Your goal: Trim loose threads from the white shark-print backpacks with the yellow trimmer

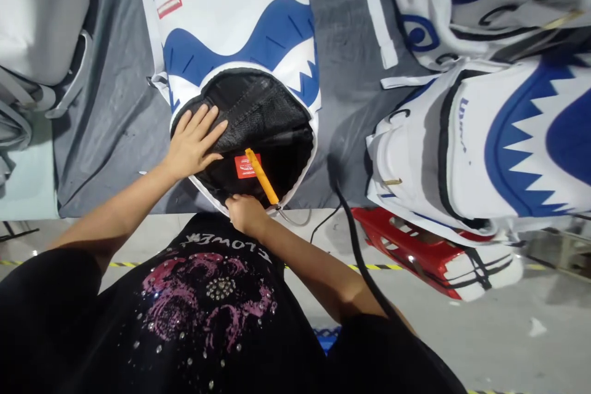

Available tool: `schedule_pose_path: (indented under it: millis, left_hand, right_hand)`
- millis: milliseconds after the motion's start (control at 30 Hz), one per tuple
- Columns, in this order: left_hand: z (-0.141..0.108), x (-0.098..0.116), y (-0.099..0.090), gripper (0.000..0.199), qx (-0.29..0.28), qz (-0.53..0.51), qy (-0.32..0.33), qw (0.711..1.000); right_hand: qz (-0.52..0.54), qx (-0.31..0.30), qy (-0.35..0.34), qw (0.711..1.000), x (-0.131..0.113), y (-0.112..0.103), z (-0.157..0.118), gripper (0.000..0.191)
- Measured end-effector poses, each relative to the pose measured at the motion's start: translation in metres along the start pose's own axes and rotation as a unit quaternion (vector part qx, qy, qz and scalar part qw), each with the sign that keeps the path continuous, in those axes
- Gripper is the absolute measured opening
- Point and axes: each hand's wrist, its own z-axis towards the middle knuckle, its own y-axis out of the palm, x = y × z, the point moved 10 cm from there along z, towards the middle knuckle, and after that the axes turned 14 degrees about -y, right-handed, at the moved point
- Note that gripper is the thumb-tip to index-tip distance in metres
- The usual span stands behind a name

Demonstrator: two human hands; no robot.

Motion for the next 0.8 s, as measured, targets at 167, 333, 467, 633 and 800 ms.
schedule_pose_path:
  millis: [167, 333, 467, 633, 800]
  left_hand:
    - [0.000, -0.002, 0.002, 0.074, 0.002, -0.009, -0.004, 1.000]
    - [0.001, -0.003, 0.007, 0.074, -0.015, -0.025, -0.012, 0.999]
    - [0.002, -0.007, 0.012, 0.072, -0.044, -0.023, -0.040, 0.998]
    - [0.002, -0.006, 0.012, 0.075, -0.049, -0.018, -0.031, 0.998]
    - [0.002, -0.006, 0.009, 0.077, -0.033, -0.018, -0.008, 0.999]
  right_hand:
    - [0.062, 0.023, 0.110, 0.992, 0.045, -0.009, 0.020, 0.035]
    - [-0.032, 0.032, 0.022, 0.999, 0.031, -0.013, 0.050, 0.035]
    - [-0.110, -0.009, -0.048, 0.993, 0.014, -0.006, 0.069, 0.039]
    - [-0.082, 0.002, -0.054, 0.995, 0.027, -0.002, 0.079, 0.034]
    - [0.202, 0.234, 0.029, 0.951, 0.045, -0.039, 0.043, 0.013]
